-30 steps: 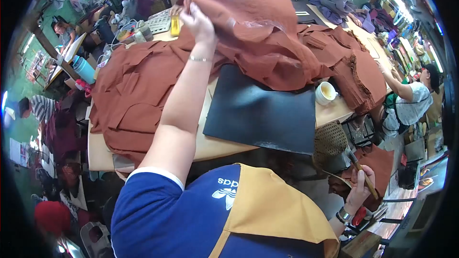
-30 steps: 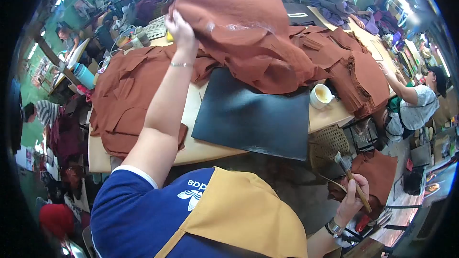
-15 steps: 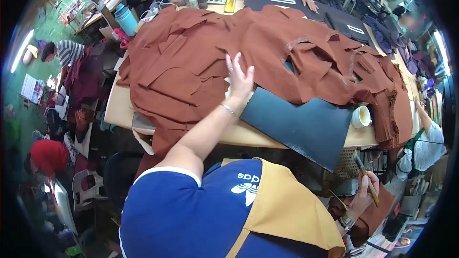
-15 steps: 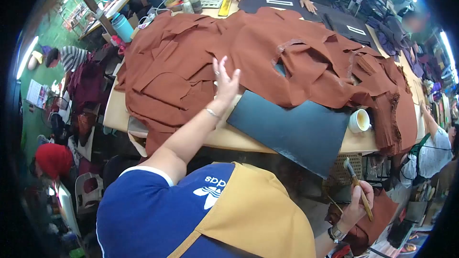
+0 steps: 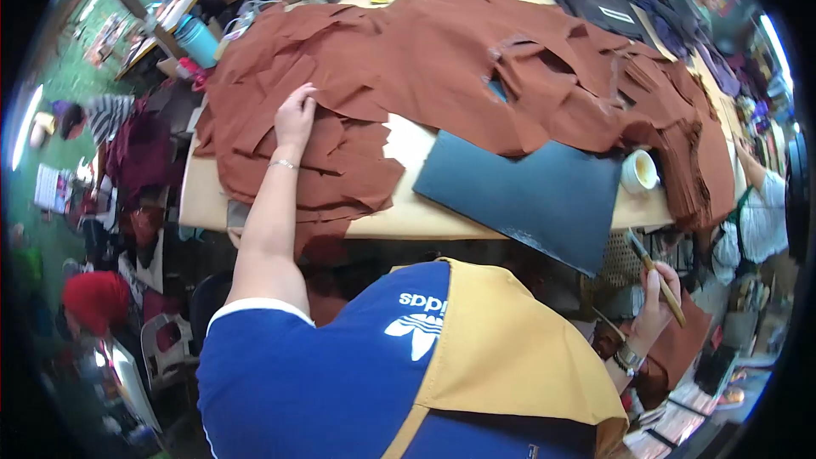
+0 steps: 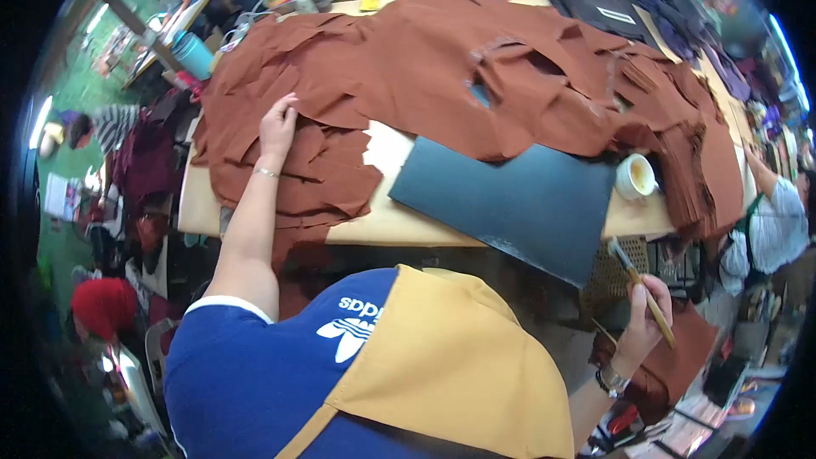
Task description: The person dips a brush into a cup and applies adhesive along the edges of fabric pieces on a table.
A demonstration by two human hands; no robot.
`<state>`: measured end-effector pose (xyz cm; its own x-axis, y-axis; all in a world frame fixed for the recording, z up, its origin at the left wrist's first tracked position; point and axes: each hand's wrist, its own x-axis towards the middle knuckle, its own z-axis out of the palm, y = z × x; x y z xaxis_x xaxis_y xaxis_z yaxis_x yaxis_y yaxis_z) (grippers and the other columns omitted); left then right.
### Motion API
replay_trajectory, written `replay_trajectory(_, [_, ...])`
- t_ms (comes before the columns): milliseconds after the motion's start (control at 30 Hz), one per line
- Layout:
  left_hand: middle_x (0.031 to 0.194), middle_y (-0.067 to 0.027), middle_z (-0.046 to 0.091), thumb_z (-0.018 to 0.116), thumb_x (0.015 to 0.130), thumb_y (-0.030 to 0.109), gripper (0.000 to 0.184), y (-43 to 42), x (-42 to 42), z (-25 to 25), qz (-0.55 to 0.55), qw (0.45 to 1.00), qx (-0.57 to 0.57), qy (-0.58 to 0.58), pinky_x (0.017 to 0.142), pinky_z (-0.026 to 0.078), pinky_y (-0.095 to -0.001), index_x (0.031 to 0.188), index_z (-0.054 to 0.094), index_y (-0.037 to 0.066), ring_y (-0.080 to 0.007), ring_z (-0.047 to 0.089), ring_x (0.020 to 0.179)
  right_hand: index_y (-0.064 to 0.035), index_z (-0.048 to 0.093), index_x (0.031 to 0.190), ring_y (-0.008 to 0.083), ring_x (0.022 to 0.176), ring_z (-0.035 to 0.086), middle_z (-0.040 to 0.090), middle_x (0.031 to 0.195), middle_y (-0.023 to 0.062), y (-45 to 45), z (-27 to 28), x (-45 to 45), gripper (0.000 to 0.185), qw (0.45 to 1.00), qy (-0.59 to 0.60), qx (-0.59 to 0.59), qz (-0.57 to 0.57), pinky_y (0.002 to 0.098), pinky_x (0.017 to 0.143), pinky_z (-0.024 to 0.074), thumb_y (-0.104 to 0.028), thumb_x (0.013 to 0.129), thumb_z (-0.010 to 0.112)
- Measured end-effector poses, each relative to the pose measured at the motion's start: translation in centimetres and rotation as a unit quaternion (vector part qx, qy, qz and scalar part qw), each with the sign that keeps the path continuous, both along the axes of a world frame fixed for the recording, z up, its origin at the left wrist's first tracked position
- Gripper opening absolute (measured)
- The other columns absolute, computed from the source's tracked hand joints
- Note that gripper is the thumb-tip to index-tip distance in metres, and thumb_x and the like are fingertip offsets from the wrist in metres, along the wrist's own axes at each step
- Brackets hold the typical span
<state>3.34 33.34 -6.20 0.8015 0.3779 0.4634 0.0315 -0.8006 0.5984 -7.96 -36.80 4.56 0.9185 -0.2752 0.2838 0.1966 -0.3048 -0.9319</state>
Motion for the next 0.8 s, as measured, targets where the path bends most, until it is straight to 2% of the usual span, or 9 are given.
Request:
replay_trajectory(67, [0.123, -0.0089, 0.068, 0.052, 0.1, 0.01, 0.02, -4.3, 0.2, 3.3, 0.014, 0.996, -0.083, -0.026, 0.095, 0.049, -0.0315, 0.113, 0.066, 0.006, -0.024, 0.064, 0.115, 0.004, 0.064, 0.113, 0.014, 0.091, 0.064, 0.064, 0.106, 0.0073, 0.2, 0.4, -0.1, 0.019, 0.999, 0.018, -0.02, -0.018, 0.0276, 0.081, 0.0575, -0.006, 0.097, 0.065])
replay_trajectory(133, [0.113, -0.0057, 0.065, 0.044, 0.104, 0.008, 0.028, -7.4, 1.5, 2.8, -0.028, 0.975, -0.149, -0.16, 0.09, 0.05, -0.0309, 0.126, 0.06, 0.002, -0.0174, 0.063, 0.107, 0.0028, 0.065, 0.115, 0.0128, 0.085, 0.064, 0.065, 0.1, 0.0066, 0.0, 0.5, -0.3, 0.021, 0.998, 0.014, -0.06, -0.035, 0.0273, 0.077, 0.0578, -0.011, 0.099, 0.065])
replay_trajectory(233, [0.104, -0.0047, 0.059, 0.034, 0.105, 0.006, 0.037, -20.8, 0.9, 8.6, -0.07, 0.794, -0.579, -0.169, 0.084, 0.052, -0.0306, 0.14, 0.044, 0.003, -0.0145, 0.06, 0.095, 0.0008, 0.064, 0.118, 0.0123, 0.078, 0.064, 0.067, 0.092, 0.0066, 0.3, 1.4, -0.8, 0.025, 0.992, 0.051, -0.054, -0.102, 0.0275, 0.072, 0.058, -0.018, 0.102, 0.062])
replay_trajectory(333, [0.152, -0.012, 0.041, 0.05, 0.103, 0.015, 0.054, -28.2, -1.0, 10.1, -0.444, 0.756, -0.475, 0.081, 0.086, 0.048, -0.0266, 0.153, 0.033, 0.005, -0.0131, 0.055, 0.103, -0.001, 0.061, 0.119, 0.0133, 0.074, 0.065, 0.069, 0.087, 0.0075, 0.6, 1.0, -0.5, 0.026, 0.994, 0.001, 0.025, -0.109, 0.0277, 0.071, 0.0578, -0.022, 0.105, 0.058])
replay_trajectory(433, [0.165, -0.0114, 0.024, 0.064, 0.098, 0.016, 0.071, -31.2, -0.7, 9.2, -0.541, 0.809, -0.11, 0.202, 0.11, 0.037, -0.0309, 0.158, 0.027, 0.005, -0.0184, 0.037, 0.141, -0.003, 0.057, 0.118, 0.0159, 0.078, 0.067, 0.07, 0.093, 0.0099, 1.1, -0.9, 0.8, 0.02, 0.99, -0.059, -0.004, -0.131, 0.0281, 0.074, 0.057, -0.018, 0.104, 0.058])
replay_trajectory(533, [0.165, -0.0161, 0.023, 0.056, 0.103, 0.026, 0.066, -32.1, -0.6, 9.2, -0.517, 0.705, -0.345, 0.343, 0.109, 0.043, -0.0358, 0.158, 0.025, 0.007, -0.0234, 0.031, 0.148, -0.0048, 0.058, 0.114, 0.0182, 0.086, 0.067, 0.069, 0.1, 0.0087, 1.0, -3.7, 2.0, 0.024, 0.955, -0.087, -0.264, -0.105, 0.03, 0.077, 0.055, -0.013, 0.096, 0.071])
replay_trajectory(667, [0.163, -0.02, 0.025, 0.044, 0.107, 0.035, 0.061, -31.0, -2.4, 13.9, -0.483, 0.305, -0.731, 0.373, 0.099, 0.052, -0.0381, 0.158, 0.025, 0.009, -0.0291, 0.047, 0.137, -0.0057, 0.057, 0.109, 0.0267, 0.093, 0.067, 0.068, 0.104, 0.0132, 4.8, -6.6, 3.1, 0.039, 0.973, -0.028, -0.23, -0.018, 0.0366, 0.081, 0.0536, -0.022, 0.085, 0.082])
replay_trajectory(767, [0.157, -0.0197, 0.034, 0.044, 0.107, 0.036, 0.061, -28.4, -2.3, 16.8, -0.54, 0.276, -0.732, 0.31, 0.109, 0.046, -0.0411, 0.158, 0.024, 0.009, -0.0338, 0.045, 0.14, -0.0074, 0.056, 0.11, 0.0347, 0.099, 0.065, 0.068, 0.107, 0.0146, 8.1, -7.1, 4.1, 0.052, 0.953, -0.041, -0.296, 0.043, 0.0441, 0.09, 0.0512, -0.033, 0.077, 0.087])
replay_trajectory(800, [0.156, -0.0199, 0.036, 0.045, 0.107, 0.036, 0.06, -27.7, -1.9, 16.5, -0.535, 0.378, -0.702, 0.28, 0.109, 0.046, -0.0415, 0.157, 0.027, 0.008, -0.0332, 0.046, 0.139, -0.0081, 0.055, 0.11, 0.0361, 0.101, 0.064, 0.068, 0.108, 0.0137, 9.0, -7.2, 4.4, 0.055, 0.952, -0.025, -0.298, 0.069, 0.0485, 0.094, 0.0498, -0.036, 0.075, 0.087])
